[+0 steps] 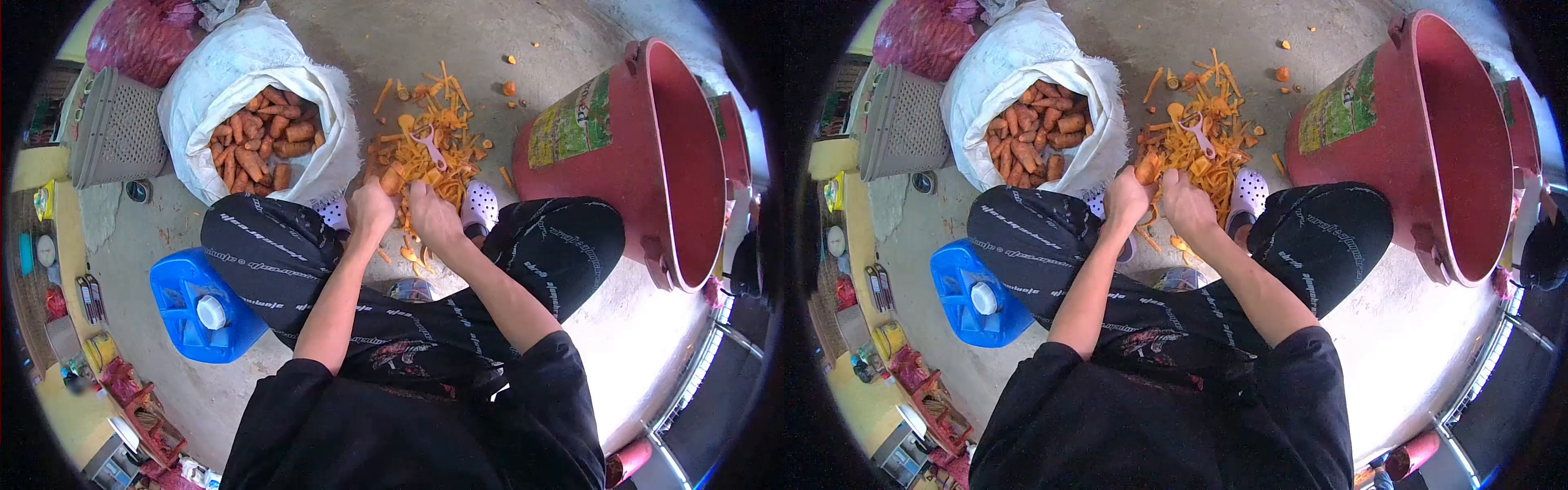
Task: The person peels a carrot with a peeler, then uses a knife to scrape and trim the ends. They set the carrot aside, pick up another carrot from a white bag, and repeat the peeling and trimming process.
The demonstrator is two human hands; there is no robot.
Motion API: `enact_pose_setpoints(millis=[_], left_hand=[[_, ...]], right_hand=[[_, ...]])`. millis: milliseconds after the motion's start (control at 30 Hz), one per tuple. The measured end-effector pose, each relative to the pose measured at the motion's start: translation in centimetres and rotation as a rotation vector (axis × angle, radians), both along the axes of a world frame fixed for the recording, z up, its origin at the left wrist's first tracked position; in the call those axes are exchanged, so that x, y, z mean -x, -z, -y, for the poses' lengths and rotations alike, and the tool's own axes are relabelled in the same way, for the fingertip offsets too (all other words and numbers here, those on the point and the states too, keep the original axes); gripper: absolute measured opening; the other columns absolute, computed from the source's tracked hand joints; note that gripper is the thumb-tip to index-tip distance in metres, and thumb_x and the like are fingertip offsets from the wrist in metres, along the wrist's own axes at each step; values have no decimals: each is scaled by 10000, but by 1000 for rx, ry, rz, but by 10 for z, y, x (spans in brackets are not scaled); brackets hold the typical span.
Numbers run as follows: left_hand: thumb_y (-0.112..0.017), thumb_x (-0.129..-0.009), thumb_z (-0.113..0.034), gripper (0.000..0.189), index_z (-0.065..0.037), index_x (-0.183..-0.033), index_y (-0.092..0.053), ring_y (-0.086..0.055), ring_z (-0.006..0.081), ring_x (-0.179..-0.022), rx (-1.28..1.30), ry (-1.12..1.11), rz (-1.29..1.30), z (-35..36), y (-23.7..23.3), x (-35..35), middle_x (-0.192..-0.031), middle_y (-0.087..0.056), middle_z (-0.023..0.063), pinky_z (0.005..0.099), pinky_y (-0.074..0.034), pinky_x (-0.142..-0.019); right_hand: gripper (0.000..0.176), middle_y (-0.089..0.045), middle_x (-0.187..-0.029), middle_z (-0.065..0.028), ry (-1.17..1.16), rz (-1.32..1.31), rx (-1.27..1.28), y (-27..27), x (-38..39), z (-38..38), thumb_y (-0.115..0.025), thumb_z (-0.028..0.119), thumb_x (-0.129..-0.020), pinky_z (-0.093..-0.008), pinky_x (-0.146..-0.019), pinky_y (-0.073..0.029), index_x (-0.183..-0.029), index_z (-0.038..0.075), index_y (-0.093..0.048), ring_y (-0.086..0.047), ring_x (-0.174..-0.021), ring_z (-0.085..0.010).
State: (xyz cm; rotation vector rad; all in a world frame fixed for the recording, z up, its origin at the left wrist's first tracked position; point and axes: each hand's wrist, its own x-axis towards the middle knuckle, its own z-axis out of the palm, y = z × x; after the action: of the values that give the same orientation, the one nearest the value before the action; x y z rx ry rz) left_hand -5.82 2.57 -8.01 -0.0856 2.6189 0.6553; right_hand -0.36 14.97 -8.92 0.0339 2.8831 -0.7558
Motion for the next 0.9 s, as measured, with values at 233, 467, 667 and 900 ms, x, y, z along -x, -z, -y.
enact_pose_setpoints(millis=[233, 467, 667, 900], left_hand=[[-726, -725, -250, 358, -38, -989, -609, -639, 378, -871, -170, -53, -124, -4, 7, -7, -922, -663, 204, 445, -502, -758], [-746, -785, -205, 289, -39, -930, -558, -568, 153, -767, -914, 15, -141, 0, -17, 3, -817, -589, 46, 289, -462, -721], [-725, -824, -153, 224, -76, -911, -534, -512, 55, -794, -1079, 67, -186, -1, 0, -4, -835, -543, -24, 213, -451, -691], [-693, -807, -181, 237, 7, -850, -556, -616, 276, -688, -540, -41, -360, 1, -2, -1, -769, -629, 106, 384, -490, -641]], right_hand=[[184, -652, -891, -244, -13, 350, 28, 47, -2, -8, -443, 143, -889, -474, -717, -529, -998, 8, -501, -662, -847, -379], [277, -613, -995, -275, 63, 330, 198, 96, 14, -2, -449, 198, -898, -485, -805, -485, -1051, -30, -490, -617, -931, -419], [312, -536, -958, -295, 66, -63, 318, 49, 12, -25, -564, 134, -812, -528, -744, -464, -1039, -21, -417, -578, -837, -476], [242, -593, -723, -286, 299, -35, 300, -40, 24, -21, -463, 246, -935, -551, -589, -478, -986, 15, -410, -592, -672, -480]])
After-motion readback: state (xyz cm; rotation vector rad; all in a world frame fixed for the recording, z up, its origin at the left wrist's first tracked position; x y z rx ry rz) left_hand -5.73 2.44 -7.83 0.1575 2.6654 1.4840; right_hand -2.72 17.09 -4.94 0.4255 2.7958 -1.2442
